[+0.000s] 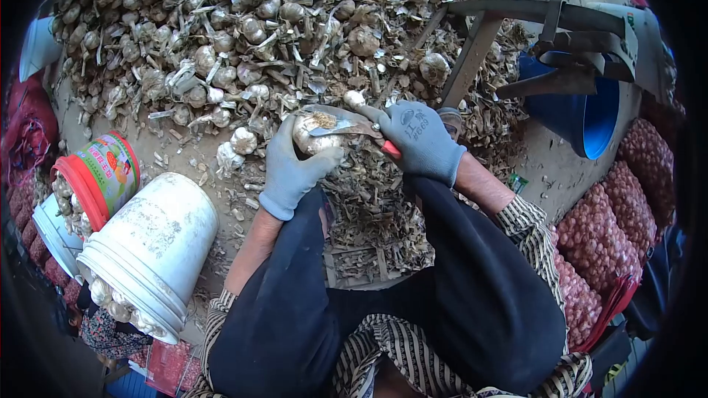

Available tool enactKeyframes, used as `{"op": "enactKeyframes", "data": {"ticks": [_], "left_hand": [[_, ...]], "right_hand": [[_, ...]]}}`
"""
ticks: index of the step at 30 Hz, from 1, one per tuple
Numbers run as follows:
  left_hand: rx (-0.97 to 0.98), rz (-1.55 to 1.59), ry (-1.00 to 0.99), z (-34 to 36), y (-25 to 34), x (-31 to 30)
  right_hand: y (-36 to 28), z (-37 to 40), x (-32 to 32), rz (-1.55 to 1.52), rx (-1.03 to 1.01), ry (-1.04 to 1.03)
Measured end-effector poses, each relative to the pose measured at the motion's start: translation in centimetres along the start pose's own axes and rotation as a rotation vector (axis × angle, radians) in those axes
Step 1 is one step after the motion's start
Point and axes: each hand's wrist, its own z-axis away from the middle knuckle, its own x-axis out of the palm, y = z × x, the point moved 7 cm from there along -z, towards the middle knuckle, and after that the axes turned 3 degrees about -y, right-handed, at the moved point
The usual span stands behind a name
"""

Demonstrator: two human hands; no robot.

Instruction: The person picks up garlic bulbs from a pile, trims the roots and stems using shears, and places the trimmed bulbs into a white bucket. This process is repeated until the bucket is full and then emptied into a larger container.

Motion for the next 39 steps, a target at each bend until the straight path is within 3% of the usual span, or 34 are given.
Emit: {"op": "enactKeyframes", "data": {"ticks": [2, 3, 5, 8, 11, 14, 18, 20, 24, 25, 27, 28, 30, 32, 33, 34, 37, 39], "left_hand": [[-0.112, 0.339, -0.079, 0.1, -2.3, 0.5], [-0.113, 0.333, -0.066, 0.5, -3.2, 0.1], [-0.312, 0.915, -0.413, 2.2, -4.8, 2.3], [-0.194, 1.042, -0.393, 2.6, -3.8, 3.0], [-0.064, 1.096, -0.240, 3.3, -2.5, 0.1], [0.246, 1.223, 0.028, 7.2, 0.1, -6.5], [0.591, 1.454, 0.316, 17.1, 2.0, -15.5], [0.724, 1.401, 0.430, 22.0, 3.1, -19.3], [0.822, 1.553, 0.498, 27.8, 2.6, -22.9], [0.784, 1.511, 0.486, 27.7, 3.3, -22.1], [0.633, 1.378, 0.400, 25.0, 4.1, -19.5], [0.605, 1.249, 0.335, 22.9, 4.0, -18.1], [0.450, 1.075, 0.213, 17.0, 3.7, -16.0], [0.316, 0.863, 0.281, 10.1, 4.3, -14.3], [0.281, 0.754, 0.155, 6.1, 4.8, -14.1], [0.180, 0.601, 0.164, 2.2, 4.7, -13.8], [0.146, 0.154, 0.099, -10.4, 6.4, -13.3], [0.296, -0.089, 0.126, -18.4, 7.7, -13.1]], "right_hand": [[0.0, 0.4, 1.1, 0.023, -0.009, 0.021], [0.5, 0.8, 1.5, -0.068, -0.015, 0.084], [1.1, 1.2, 2.7, -0.206, 0.010, 0.182], [0.8, 1.6, 3.6, -0.342, 0.036, 0.259], [2.6, 2.9, 4.7, -0.493, 0.125, 0.399], [6.1, 4.5, 9.6, -0.929, 0.431, 0.248], [6.0, 5.1, 11.0, -1.172, 0.407, 0.259], [7.4, 5.1, 11.5, -1.085, 0.338, 0.245], [7.6, 4.8, 12.3, -0.995, 0.304, 0.299], [6.9, 4.6, 11.8, -1.006, 0.303, 0.215], [7.5, 5.2, 12.2, -0.976, 0.363, 0.212], [8.7, 5.3, 12.4, -0.763, 0.271, 0.241], [7.7, 5.5, 11.4, -0.926, 0.332, 0.278], [8.9, 5.5, 12.7, -0.902, 0.359, 0.237], [8.4, 5.5, 12.2, -0.970, 0.364, 0.237], [7.9, 5.6, 11.7, -1.041, 0.365, 0.230], [7.9, 5.7, 11.5, -1.039, 0.386, 0.219], [7.6, 5.6, 10.3, -1.001, 0.367, 0.218]]}}
